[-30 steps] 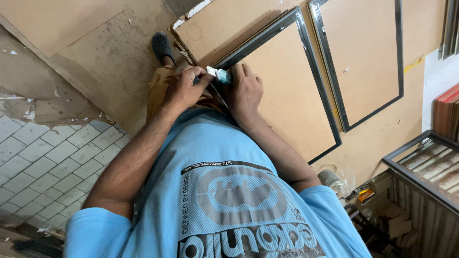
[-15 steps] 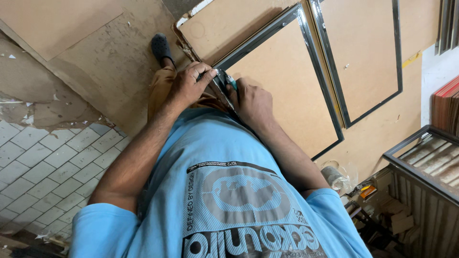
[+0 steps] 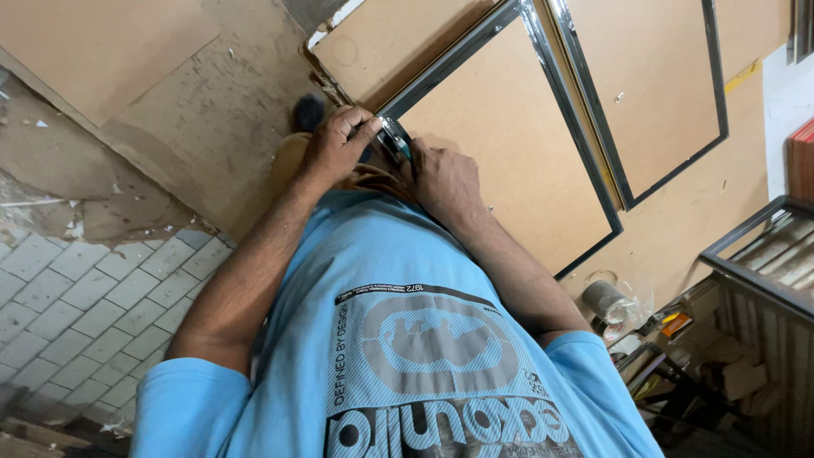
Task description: The person assembles picture frames on a workbench. They position black moulding strips around backing boards, press the strips into place along the edges and corners, cut and handle tape, and use a utility knife to trim, working on several frames one at a time and stacking finished frames aside.
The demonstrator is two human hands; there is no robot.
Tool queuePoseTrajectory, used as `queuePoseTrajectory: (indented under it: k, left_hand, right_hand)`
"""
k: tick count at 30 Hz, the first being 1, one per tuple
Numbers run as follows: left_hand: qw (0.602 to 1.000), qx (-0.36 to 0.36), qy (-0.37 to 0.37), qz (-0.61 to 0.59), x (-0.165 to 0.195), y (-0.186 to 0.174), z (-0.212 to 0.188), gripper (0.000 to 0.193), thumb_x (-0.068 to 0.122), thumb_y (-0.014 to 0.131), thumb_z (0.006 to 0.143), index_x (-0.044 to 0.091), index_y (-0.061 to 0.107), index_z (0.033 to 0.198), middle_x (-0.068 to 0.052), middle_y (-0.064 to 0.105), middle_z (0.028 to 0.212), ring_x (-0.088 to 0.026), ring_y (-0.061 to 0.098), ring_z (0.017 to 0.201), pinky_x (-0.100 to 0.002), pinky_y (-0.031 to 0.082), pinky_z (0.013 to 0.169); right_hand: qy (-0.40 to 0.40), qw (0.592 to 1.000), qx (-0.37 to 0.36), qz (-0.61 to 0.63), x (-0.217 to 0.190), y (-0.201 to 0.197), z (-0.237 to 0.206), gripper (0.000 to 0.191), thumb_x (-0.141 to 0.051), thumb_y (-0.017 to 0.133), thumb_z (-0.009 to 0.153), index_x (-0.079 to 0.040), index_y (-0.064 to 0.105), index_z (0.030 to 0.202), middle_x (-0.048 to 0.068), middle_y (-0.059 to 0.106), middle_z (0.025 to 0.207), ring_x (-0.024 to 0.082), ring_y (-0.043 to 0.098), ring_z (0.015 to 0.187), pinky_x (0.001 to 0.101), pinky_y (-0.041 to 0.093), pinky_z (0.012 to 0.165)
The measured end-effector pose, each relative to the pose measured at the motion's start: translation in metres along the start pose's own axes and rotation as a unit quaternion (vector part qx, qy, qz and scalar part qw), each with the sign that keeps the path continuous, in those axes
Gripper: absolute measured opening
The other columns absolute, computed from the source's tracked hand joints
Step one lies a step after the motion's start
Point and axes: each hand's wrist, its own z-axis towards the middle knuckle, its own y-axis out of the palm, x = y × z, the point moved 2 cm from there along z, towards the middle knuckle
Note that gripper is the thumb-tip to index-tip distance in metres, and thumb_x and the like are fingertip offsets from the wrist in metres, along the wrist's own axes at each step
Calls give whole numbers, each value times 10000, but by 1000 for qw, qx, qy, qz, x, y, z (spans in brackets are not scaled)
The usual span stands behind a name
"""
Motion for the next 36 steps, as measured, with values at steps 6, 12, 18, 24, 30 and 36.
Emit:
queuePoseTrajectory:
  k: [6,12,18,24,30,36]
  left_hand:
    - [984,-86,-145,-62,11,-2,1,314,353,604,1056,46,667,1032,-97,644,914,-295,623,759,-406,520,675]
    - [968,-54,-2,245,44,-18,-2,258,335,703,966,79,727,958,-161,676,1035,-367,653,905,-483,514,725]
    - [975,-64,18,214,49,-33,21,298,342,736,948,72,690,1064,-196,679,1007,-349,653,920,-466,530,795]
    - [987,-143,-67,19,46,-18,24,369,312,632,1024,27,478,1203,-124,759,980,-258,739,898,-364,562,848]
    - [980,-108,95,140,75,20,11,358,221,652,1021,-1,524,1271,-143,736,1192,-290,710,1088,-391,527,930]
    - [979,-112,39,168,88,56,-3,404,211,669,979,-1,522,1290,-139,738,1188,-223,705,1111,-367,527,963]
  right_hand:
    - [4,996,76,41,2,-2,-30,266,-340,658,939,-112,636,1073,93,685,764,325,690,673,480,527,521]
    - [41,985,147,83,4,-5,-45,324,-408,710,919,-107,644,1019,93,675,751,310,697,714,455,547,617]
    - [125,926,305,183,24,10,-95,245,-347,675,1006,-111,678,1073,77,694,818,270,705,738,424,557,651]
    - [463,784,382,161,91,57,-193,238,-274,678,1032,-80,716,1163,131,705,1024,290,698,903,439,576,719]
    - [651,666,362,36,151,102,-320,246,-241,760,897,-84,744,1085,222,683,1158,403,636,1042,526,518,863]
    - [633,644,344,256,180,135,-365,232,-248,754,951,-36,714,1037,217,682,1060,420,636,1037,536,504,887]
